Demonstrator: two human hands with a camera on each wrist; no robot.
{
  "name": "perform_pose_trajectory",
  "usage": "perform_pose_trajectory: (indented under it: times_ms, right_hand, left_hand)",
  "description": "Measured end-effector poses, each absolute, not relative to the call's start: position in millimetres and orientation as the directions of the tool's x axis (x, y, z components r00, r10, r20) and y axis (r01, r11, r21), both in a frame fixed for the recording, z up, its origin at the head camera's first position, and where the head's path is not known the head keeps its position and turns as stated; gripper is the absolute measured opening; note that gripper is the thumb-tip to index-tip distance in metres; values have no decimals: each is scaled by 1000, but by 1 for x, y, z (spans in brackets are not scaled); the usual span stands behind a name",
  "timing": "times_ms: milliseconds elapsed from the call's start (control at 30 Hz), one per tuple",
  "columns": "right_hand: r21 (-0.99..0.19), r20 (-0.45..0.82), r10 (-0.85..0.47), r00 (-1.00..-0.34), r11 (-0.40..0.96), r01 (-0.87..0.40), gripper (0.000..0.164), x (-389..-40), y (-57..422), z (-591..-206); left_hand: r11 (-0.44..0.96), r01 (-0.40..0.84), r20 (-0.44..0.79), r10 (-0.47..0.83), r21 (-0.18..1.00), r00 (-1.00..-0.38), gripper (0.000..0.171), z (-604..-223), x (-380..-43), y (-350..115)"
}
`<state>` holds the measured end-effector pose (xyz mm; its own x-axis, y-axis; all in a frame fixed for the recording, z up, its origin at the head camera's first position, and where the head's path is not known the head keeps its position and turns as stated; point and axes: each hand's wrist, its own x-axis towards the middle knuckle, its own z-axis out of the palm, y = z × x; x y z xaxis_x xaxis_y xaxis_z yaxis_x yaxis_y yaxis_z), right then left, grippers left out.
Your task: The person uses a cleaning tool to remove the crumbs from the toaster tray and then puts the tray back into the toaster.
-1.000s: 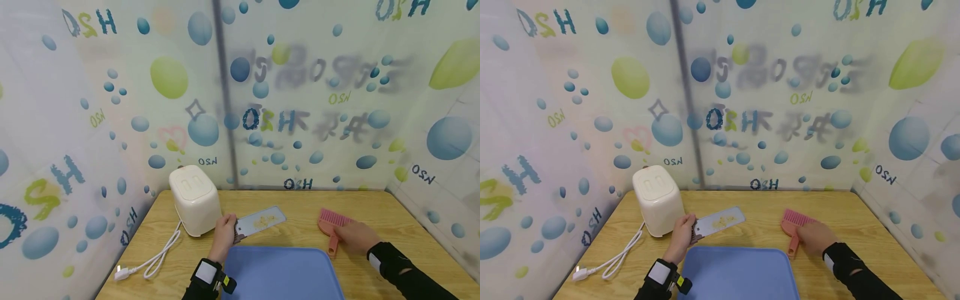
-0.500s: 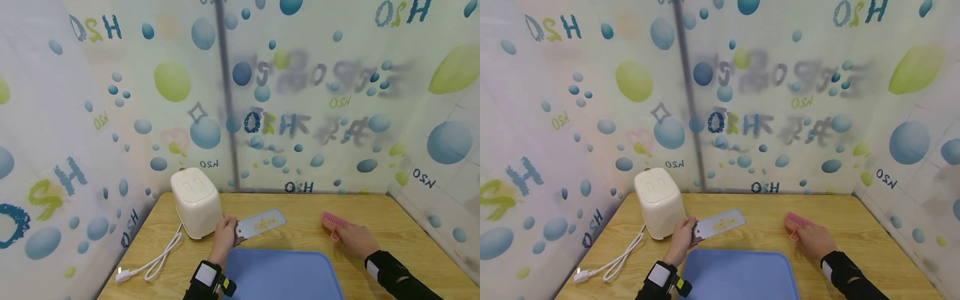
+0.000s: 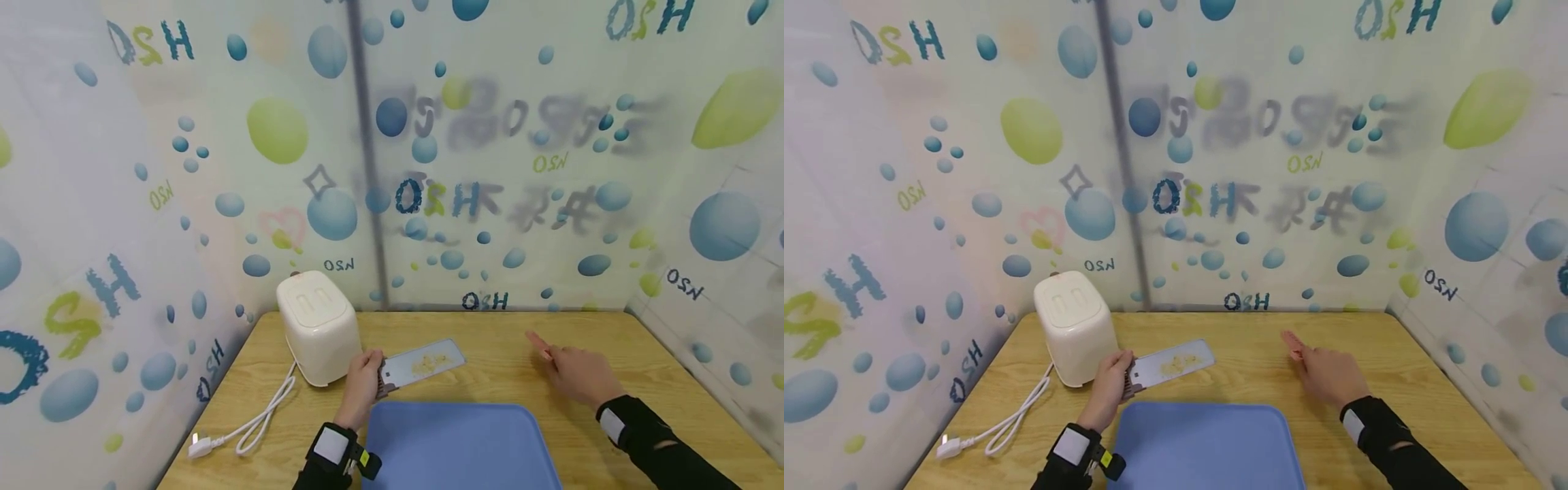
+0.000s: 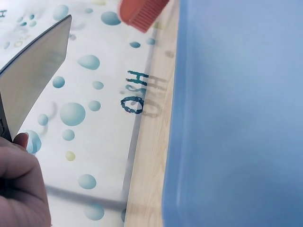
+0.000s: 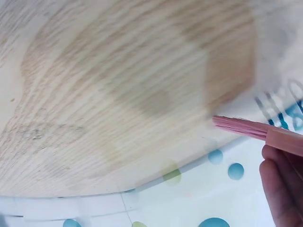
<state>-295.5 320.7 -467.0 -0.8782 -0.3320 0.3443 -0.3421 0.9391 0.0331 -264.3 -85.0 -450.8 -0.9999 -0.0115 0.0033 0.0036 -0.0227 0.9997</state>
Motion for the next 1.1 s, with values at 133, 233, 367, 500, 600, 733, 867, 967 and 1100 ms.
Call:
perform_pose_trajectory:
  times_ms: [133,233,367,500,600,733,867,967,1100]
  right_hand:
    - [-49,379,-288,-879,943,-330,15,-292,315,-454]
    - [-137,404,-244,-882,937,-322,19,-289,309,-440]
    - [-292,392,-194,-899,901,-321,22,-286,299,-420]
    - [-449,340,-144,-929,844,-295,39,-282,287,-399]
    - [-548,313,-106,-944,792,-270,50,-278,276,-384]
    - [-623,337,-85,-938,727,-290,53,-271,262,-370]
    - [-713,339,-69,-938,632,-305,55,-265,250,-361]
    - [-788,318,-63,-946,537,-301,56,-261,243,-357]
    - [-841,326,-69,-943,435,-322,49,-257,233,-350]
  left_hand:
    - [-5,10,10,3,1000,-1000,36,-452,-265,-90]
    - [10,13,13,25,1000,-1000,37,-450,-263,-92]
    - [39,20,18,61,999,-998,38,-451,-264,-94]
    - [52,46,40,100,998,-994,38,-452,-265,-94]
    - [48,52,45,126,998,-991,38,-452,-264,-94]
    - [55,43,34,155,998,-987,38,-453,-262,-95]
    - [68,35,22,173,997,-985,38,-454,-259,-95]
    - [69,26,13,180,997,-984,36,-455,-258,-95]
    - [69,29,16,184,997,-983,37,-456,-256,-94]
